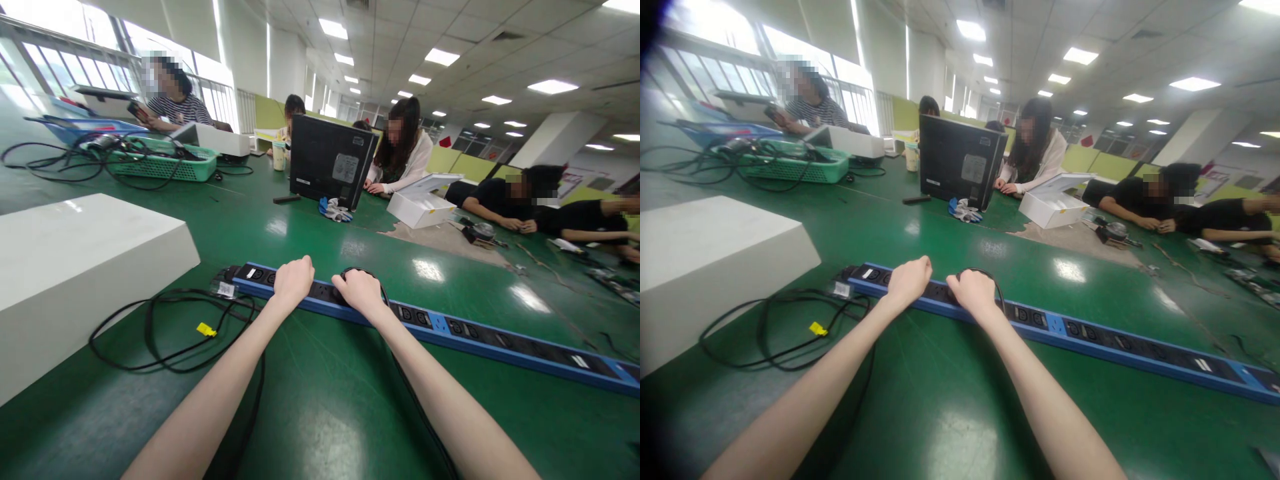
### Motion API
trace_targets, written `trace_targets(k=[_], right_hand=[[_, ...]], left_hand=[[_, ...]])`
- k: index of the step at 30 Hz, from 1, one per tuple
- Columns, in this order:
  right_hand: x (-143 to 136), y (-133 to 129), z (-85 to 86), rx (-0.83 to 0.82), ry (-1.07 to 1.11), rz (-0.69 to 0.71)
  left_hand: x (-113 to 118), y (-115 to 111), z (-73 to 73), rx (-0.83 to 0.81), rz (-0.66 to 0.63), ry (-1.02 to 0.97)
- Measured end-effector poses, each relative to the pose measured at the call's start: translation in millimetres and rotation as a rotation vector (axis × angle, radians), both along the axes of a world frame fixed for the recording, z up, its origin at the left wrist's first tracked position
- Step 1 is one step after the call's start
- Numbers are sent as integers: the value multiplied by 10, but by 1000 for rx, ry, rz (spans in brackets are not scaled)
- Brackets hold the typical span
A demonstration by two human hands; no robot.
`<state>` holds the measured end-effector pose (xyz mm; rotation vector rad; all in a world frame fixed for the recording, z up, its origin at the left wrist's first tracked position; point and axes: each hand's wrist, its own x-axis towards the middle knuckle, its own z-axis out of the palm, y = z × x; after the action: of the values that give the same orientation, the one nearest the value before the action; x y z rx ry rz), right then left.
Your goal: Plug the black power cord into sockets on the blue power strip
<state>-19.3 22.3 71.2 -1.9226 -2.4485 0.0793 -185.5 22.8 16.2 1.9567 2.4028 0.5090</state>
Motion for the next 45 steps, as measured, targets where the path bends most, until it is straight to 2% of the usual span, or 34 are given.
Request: trace_targets(k=[4, 13, 16, 22, 29, 36, 42, 45], right_hand=[[14, 35, -6, -17, -10, -3], [116, 70, -248, 95, 83, 20], [105, 136, -224, 71, 80, 13], [89, 303, -98, -105, 74, 5], [152, 190, -188, 18, 116, 39], [169, 329, -237, -28, 150, 17], [223, 272, -206, -19, 146, 105], [195, 292, -202, -44, 153, 74]], left_hand=[[3, -10, 9, -6, 4, -1], [-40, -2, 47, -17, 0, 6], [-21, 14, 40, -25, 13, 7], [34, 6, 35, -40, 17, 13], [10, -6, 54, -32, 13, 24], [17, 8, 20, -17, -1, 27], [2, 2, 36, -25, 1, 0], [2, 2, 42, -25, -2, -6]])
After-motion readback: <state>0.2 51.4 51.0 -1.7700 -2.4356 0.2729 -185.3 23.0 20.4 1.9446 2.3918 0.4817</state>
